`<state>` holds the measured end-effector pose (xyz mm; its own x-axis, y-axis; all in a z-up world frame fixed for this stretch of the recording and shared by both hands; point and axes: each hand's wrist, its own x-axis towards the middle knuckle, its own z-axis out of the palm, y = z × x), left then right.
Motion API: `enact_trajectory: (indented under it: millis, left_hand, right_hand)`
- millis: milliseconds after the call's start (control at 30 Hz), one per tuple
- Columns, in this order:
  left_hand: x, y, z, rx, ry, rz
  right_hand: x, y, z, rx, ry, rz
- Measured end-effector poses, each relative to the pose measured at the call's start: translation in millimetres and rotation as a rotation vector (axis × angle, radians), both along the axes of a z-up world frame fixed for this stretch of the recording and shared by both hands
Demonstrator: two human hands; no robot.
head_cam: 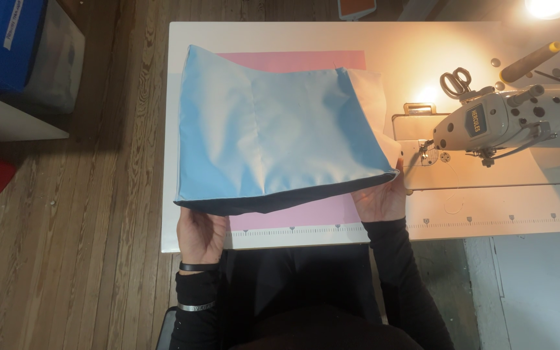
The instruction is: Arranging leather/fabric pieces on a workbench and marking a specific point using a pen.
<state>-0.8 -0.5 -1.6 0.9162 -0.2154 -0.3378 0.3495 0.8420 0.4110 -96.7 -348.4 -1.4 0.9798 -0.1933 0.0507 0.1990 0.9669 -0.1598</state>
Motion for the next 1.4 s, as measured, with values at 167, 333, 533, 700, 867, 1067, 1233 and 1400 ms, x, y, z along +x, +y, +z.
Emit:
enact_trajectory:
  millis: [167,333,533,700,867,1067,1233,1400]
  left_hand:
    - [0,1,0,-0.031,-0.017,-0.011]
    - [0,3,-6,-0.088,-0.023,-0.019]
    - [6,6,-22,-0.079,-0.013,-0.047]
    - [5,6,-25,-0.063,0.042,-0.021]
    - [4,1,-13,-0.031,0.029,-0.015]
    - [4,1,-13,-0.03,0.005,-0.02]
    - [4,0,-7,-0.042,0.019,0.009]
    - [2,-2,-1,-0.043,-0.002,0.008]
  right_hand:
    - [0,-2,-7,0.035,-0.062,0.024]
    - [0,1,-3,0.015,-0.075,0.024]
    - [2,4,3,0.006,-0.028,-0.038]
    - [0,1,-3,0.046,-0.015,-0.031]
    - [1,0,0,0.0,0.051,-0.057]
    - [1,-1,-4,-0.003,-0.014,-0.009]
    - [0,-3,-8,0.003,-0.027,-0.008]
    - [2,1,2,0.003,-0.032,0.015]
